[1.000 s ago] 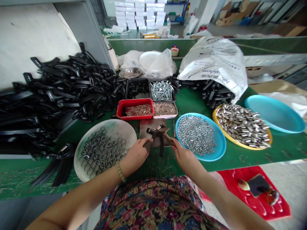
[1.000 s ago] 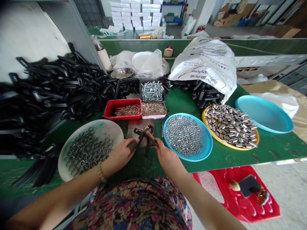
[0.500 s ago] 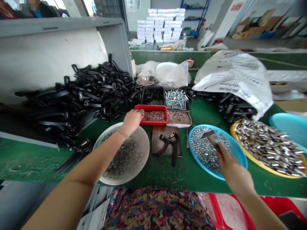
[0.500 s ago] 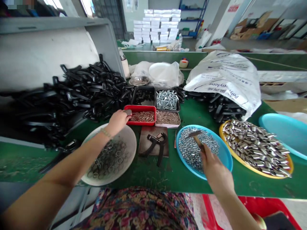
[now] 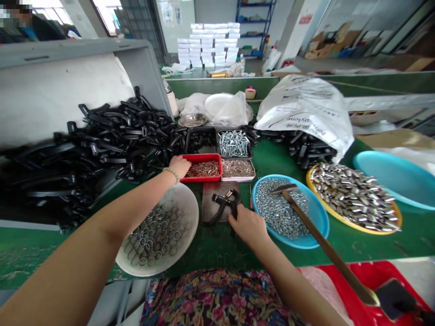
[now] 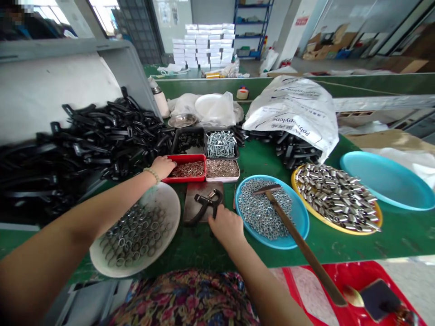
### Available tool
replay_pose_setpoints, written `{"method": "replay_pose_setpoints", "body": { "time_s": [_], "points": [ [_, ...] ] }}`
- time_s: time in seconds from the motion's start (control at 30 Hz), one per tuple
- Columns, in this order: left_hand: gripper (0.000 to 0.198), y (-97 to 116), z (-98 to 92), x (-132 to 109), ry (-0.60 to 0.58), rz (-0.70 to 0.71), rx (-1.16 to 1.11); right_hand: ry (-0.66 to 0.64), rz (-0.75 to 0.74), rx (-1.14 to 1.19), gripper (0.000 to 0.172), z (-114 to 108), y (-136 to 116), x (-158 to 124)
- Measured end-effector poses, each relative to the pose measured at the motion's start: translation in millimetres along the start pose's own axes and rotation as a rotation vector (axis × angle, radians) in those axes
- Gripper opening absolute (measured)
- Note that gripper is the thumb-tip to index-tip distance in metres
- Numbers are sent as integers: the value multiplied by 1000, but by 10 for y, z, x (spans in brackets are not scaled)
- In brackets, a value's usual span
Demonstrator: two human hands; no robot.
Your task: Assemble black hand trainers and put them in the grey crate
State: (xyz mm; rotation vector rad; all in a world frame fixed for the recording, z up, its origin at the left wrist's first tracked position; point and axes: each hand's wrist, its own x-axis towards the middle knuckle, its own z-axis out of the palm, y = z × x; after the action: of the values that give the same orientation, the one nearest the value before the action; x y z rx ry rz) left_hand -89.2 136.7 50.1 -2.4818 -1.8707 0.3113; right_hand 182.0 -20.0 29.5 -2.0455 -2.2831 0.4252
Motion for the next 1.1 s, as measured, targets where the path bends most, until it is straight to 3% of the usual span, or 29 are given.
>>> {"method": "replay_pose_setpoints", "body": {
  "time_s": [0.1, 0.2, 0.3, 0.43, 0.6, 0.7, 0.77, 0.83, 0.9, 1.0, 1.1],
  "points": [
    [23, -25, 20, -6, 6, 24, 0, 15, 87, 371, 17, 80, 114, 93],
    [21, -23, 48, 10, 17, 26, -6, -106, 180, 960, 30, 144, 278, 100],
    [17, 4, 69, 39, 22, 20, -23, -131, 187, 1338, 43, 174, 337, 19],
    [20, 24, 68, 34, 78, 25, -67, -120, 124, 1574, 33, 166, 349, -113],
    [17, 13, -12, -77, 150, -17, -133, -90, 114, 1705, 29, 147, 373, -170],
    [22, 156, -92, -242, 284, -71, -525, -73, 102, 1763, 27, 123, 318, -173],
    [22, 376, -142, -407, 378, -88, -1066, -70, 88, 1822, 26, 89, 241, -179],
    [21, 671, -180, -597, 400, -95, -1587, -72, 58, 1883, 25, 42, 145, -183],
    [21, 973, -207, -772, 392, -124, -1929, -71, 28, 1916, 23, -12, 48, -183],
    [18, 1303, -237, -945, 417, -197, -2176, -55, -5, 1932, 26, -82, -63, -179],
    [18, 1448, -264, -1014, 459, -256, -2245, -45, -38, 1987, 29, -113, -118, -190]
  ]
}}
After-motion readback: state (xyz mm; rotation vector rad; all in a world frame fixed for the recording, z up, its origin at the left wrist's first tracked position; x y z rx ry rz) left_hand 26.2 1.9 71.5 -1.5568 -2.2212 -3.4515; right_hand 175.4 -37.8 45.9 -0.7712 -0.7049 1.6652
